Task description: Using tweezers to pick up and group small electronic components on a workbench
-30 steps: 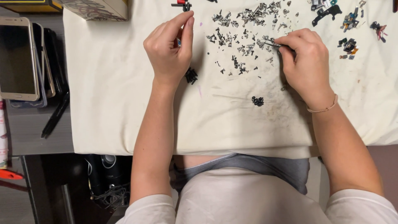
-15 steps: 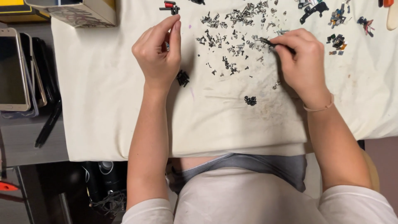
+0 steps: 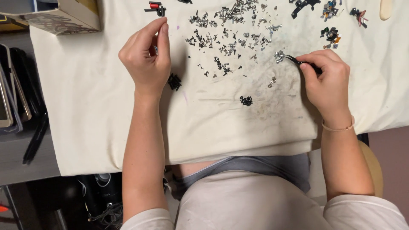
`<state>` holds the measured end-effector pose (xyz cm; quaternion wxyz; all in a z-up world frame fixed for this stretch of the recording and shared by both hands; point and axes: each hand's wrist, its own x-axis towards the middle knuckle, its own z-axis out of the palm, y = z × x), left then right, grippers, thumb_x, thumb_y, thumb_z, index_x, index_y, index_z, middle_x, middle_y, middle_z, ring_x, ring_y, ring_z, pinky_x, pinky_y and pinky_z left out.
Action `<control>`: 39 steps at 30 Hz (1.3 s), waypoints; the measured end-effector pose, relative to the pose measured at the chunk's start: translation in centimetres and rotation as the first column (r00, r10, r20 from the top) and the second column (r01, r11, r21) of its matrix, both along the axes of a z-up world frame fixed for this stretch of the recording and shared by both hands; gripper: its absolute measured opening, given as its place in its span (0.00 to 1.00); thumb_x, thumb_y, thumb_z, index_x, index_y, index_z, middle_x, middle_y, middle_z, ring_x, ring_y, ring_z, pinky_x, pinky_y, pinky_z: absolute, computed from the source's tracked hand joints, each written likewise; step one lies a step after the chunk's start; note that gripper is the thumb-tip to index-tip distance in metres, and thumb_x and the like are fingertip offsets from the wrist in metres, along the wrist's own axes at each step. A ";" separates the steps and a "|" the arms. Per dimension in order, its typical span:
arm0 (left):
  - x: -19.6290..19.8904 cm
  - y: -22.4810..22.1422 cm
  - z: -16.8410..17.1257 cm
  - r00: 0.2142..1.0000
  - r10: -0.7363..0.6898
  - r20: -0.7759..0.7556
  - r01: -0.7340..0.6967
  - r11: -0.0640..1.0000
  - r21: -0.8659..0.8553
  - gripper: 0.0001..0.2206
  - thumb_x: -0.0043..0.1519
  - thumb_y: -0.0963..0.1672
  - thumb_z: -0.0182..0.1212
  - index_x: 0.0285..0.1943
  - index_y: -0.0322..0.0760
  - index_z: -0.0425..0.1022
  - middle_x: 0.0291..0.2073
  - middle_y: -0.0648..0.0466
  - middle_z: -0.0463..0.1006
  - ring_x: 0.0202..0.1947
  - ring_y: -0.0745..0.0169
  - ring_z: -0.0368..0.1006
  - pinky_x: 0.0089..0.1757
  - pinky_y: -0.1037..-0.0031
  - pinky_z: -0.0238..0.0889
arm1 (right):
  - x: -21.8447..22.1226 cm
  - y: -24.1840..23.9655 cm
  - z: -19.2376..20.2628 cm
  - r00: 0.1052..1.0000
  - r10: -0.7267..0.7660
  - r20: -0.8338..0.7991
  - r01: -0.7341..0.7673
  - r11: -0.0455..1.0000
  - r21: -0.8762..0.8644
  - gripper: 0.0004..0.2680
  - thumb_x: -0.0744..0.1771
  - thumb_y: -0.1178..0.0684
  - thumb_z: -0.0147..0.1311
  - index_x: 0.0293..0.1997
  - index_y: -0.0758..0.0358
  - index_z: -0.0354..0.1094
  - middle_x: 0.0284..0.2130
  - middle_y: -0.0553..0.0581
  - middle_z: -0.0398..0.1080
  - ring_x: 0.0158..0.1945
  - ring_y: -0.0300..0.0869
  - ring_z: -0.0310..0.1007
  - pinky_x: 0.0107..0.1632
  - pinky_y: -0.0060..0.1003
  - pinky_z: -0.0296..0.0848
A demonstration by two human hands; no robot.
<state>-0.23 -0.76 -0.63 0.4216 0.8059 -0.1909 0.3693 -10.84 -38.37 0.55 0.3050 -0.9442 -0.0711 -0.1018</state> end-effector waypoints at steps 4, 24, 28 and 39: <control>0.0 0.1 -0.1 1.000 0.011 -0.005 -0.011 1.000 0.002 0.04 0.67 0.36 0.62 0.46 0.33 0.81 0.30 0.54 0.82 0.21 0.65 0.63 0.27 0.75 0.58 | 0.1 0.8 0.1 0.999 -0.006 0.033 0.007 1.000 -0.025 0.07 0.71 0.68 0.56 0.51 0.73 0.78 0.45 0.66 0.74 0.49 0.52 0.73 0.51 0.42 0.71; 0.1 0.0 0.1 0.999 0.034 0.010 -0.034 0.999 0.010 0.04 0.66 0.37 0.63 0.45 0.37 0.80 0.22 0.57 0.74 0.20 0.65 0.60 0.28 0.74 0.58 | 6.2 6.7 -1.6 0.984 0.166 0.058 -0.166 0.986 -0.006 0.07 0.70 0.67 0.53 0.49 0.70 0.79 0.42 0.62 0.75 0.46 0.51 0.74 0.51 0.43 0.71; 0.1 0.0 0.1 0.999 0.046 0.015 -0.046 0.999 0.011 0.03 0.67 0.37 0.63 0.45 0.37 0.80 0.21 0.57 0.72 0.20 0.65 0.60 0.28 0.74 0.57 | 5.6 6.6 0.1 0.964 0.010 -0.267 0.097 0.917 0.387 0.07 0.71 0.63 0.55 0.52 0.65 0.78 0.36 0.57 0.74 0.34 0.37 0.68 0.36 0.27 0.65; 0.0 -0.1 -0.1 1.000 0.031 0.002 -0.031 0.999 0.015 0.04 0.67 0.37 0.63 0.45 0.36 0.81 0.23 0.57 0.76 0.21 0.65 0.61 0.28 0.75 0.57 | 1.1 0.7 -0.7 0.999 -0.029 0.025 0.029 0.999 0.021 0.07 0.72 0.66 0.54 0.51 0.71 0.79 0.44 0.64 0.76 0.47 0.49 0.71 0.51 0.42 0.70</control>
